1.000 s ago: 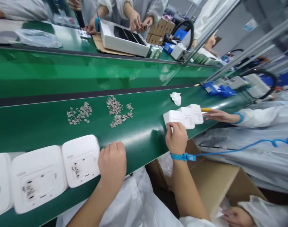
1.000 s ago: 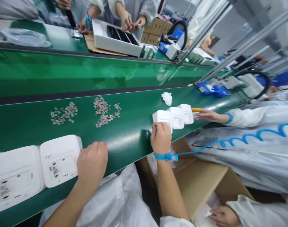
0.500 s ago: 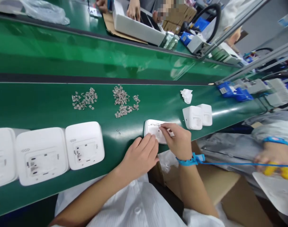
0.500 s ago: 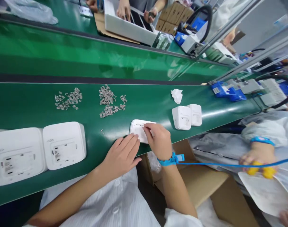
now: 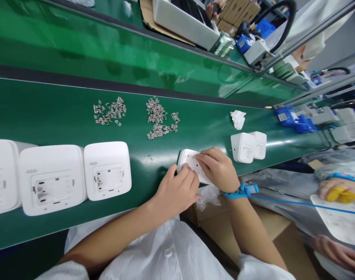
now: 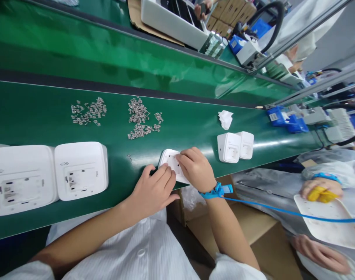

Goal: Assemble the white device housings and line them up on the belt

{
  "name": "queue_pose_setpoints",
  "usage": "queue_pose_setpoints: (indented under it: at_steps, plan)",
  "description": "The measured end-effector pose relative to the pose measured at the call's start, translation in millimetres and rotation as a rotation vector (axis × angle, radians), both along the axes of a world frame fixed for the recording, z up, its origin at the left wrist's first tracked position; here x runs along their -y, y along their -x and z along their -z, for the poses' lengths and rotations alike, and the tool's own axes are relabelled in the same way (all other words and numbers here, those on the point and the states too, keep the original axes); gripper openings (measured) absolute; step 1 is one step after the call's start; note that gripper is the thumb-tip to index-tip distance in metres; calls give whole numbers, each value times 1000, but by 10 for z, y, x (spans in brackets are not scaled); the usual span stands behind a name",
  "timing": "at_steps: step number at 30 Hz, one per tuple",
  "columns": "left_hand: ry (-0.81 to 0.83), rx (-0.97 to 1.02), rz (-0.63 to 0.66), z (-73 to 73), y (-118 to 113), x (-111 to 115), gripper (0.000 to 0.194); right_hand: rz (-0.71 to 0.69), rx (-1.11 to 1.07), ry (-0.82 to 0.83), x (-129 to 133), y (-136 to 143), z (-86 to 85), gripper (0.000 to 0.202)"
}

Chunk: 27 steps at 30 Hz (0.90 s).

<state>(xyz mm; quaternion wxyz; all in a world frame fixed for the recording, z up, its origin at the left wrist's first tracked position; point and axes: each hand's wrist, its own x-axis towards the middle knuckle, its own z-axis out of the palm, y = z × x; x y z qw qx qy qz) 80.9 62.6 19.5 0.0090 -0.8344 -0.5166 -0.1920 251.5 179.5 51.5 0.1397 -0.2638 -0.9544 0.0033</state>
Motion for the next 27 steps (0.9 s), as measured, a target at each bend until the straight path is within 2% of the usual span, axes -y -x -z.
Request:
queue_pose_setpoints:
  at_steps: [9, 13, 19, 23, 27]
  plan:
    - [-11, 3, -36, -67, -69, -10, 40, -21, 52, -67, 15, 39, -7, 19]
    - [-24, 40, -32, -51, -90, -44, 32, 18, 76, -20, 75, 80, -36, 20]
    - [-64, 42, -52, -28, -121, -38, 27, 170, -141, 26, 140, 78, 83, 20]
    - [-75, 53, -50, -53, -127, -65, 24, 208, -166, -9, 164, 86, 130, 17]
    - [-77, 82, -50, -54, -148, -109, 23, 237, -187, 39, 173, 86, 115, 15]
